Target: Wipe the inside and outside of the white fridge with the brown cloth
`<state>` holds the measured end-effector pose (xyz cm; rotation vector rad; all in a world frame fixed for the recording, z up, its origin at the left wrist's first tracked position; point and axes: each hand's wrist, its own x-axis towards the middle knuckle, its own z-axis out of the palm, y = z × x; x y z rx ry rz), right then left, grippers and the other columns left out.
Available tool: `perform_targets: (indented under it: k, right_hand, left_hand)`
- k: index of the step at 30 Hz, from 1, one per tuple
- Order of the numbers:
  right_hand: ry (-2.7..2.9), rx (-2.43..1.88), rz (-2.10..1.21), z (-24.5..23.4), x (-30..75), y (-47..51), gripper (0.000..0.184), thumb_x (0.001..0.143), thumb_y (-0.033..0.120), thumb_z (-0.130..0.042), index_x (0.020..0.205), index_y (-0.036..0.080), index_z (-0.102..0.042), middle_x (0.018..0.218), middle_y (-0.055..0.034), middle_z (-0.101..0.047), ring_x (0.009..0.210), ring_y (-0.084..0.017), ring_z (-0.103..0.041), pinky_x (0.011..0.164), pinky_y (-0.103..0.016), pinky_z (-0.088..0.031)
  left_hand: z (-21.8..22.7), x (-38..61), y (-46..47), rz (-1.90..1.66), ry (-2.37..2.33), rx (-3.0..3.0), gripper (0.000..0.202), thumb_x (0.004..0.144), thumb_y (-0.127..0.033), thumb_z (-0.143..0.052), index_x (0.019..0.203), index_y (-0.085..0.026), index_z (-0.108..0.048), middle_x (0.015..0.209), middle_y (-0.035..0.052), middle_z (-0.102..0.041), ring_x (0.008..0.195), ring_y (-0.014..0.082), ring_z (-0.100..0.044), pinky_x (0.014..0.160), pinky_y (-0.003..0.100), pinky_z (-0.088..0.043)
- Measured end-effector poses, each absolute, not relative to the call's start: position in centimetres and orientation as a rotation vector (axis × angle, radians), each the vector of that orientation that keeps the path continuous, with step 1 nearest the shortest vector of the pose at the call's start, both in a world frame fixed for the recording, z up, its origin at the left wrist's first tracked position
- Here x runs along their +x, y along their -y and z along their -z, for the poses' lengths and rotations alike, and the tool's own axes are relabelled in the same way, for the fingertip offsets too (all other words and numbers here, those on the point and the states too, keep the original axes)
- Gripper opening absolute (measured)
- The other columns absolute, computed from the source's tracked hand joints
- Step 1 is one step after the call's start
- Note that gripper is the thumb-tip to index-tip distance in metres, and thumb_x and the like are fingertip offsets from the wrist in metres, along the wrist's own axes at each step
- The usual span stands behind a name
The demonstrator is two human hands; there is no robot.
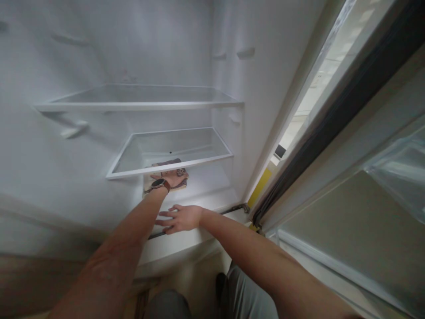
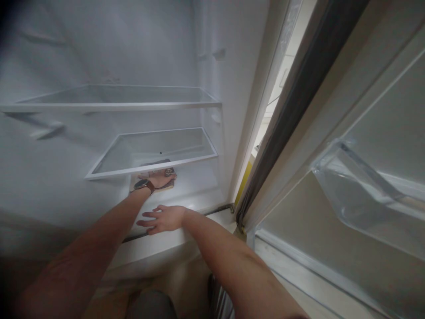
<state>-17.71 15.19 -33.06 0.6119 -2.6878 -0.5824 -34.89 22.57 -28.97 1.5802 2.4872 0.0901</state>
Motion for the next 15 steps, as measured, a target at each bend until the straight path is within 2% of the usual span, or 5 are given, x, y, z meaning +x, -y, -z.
perform_targets:
  k: [3, 9, 12, 15]
  right_hand:
    - [2.702, 0.606, 0.589, 32.7, -17.6, -15.1, 0.035, 0.107, 0.022, -0.042, 0.125, 0.034, -0.068, 0.156, 0.0003, -0.05, 0.143, -0.03, -0.046, 0.094, -0.039, -0.046]
    - [2.71, 0.618, 0.584, 32.2, -17.4, -15.0, 0.034, 0.106, 0.02, -0.043, 0.125, 0.033, -0.069, 0.157, 0.0, -0.049, 0.143, -0.031, -0.044, 0.093, -0.039, -0.046]
    - [2.718, 0.619, 0.573, 32.2, -17.3, -15.0, 0.034, 0.106, 0.02, -0.043, 0.126, 0.033, -0.068, 0.154, -0.0011, -0.052, 0.139, -0.03, -0.048, 0.093, -0.04, -0.046]
    - [2.784, 0.635, 0.543, 32.3, -17.6, -15.0, 0.035, 0.105, 0.019, -0.044, 0.127, 0.034, -0.067, 0.148, -0.0023, -0.057, 0.131, -0.026, -0.055, 0.099, -0.044, -0.047]
  left_hand:
    - [29.4, -35.2, -23.0, -0.042, -2.485, 1.522, 0.086, 0.084, -0.08, -0.039, 0.155, -0.032, -0.044, 0.162, 0.0153, -0.04, 0.149, 0.053, -0.025, 0.107, 0.086, -0.008]
    - [29.4, -34.1, -22.7, 0.04, -2.447, 1.559, 0.105, 0.078, -0.085, -0.043, 0.163, -0.024, -0.029, 0.169, 0.0171, -0.024, 0.152, 0.0528, -0.014, 0.112, 0.083, -0.009]
    - [29.4, -31.7, -22.6, 0.021, -2.432, 1.581, 0.103, 0.081, -0.081, -0.043, 0.165, -0.025, -0.023, 0.171, 0.0163, -0.018, 0.154, 0.0531, -0.006, 0.111, 0.084, -0.007]
    - [29.5, -28.2, -22.6, -0.073, -2.402, 1.64, 0.093, 0.087, -0.073, -0.046, 0.165, -0.028, -0.024, 0.171, 0.015, -0.019, 0.154, 0.0534, 0.0, 0.109, 0.087, -0.004]
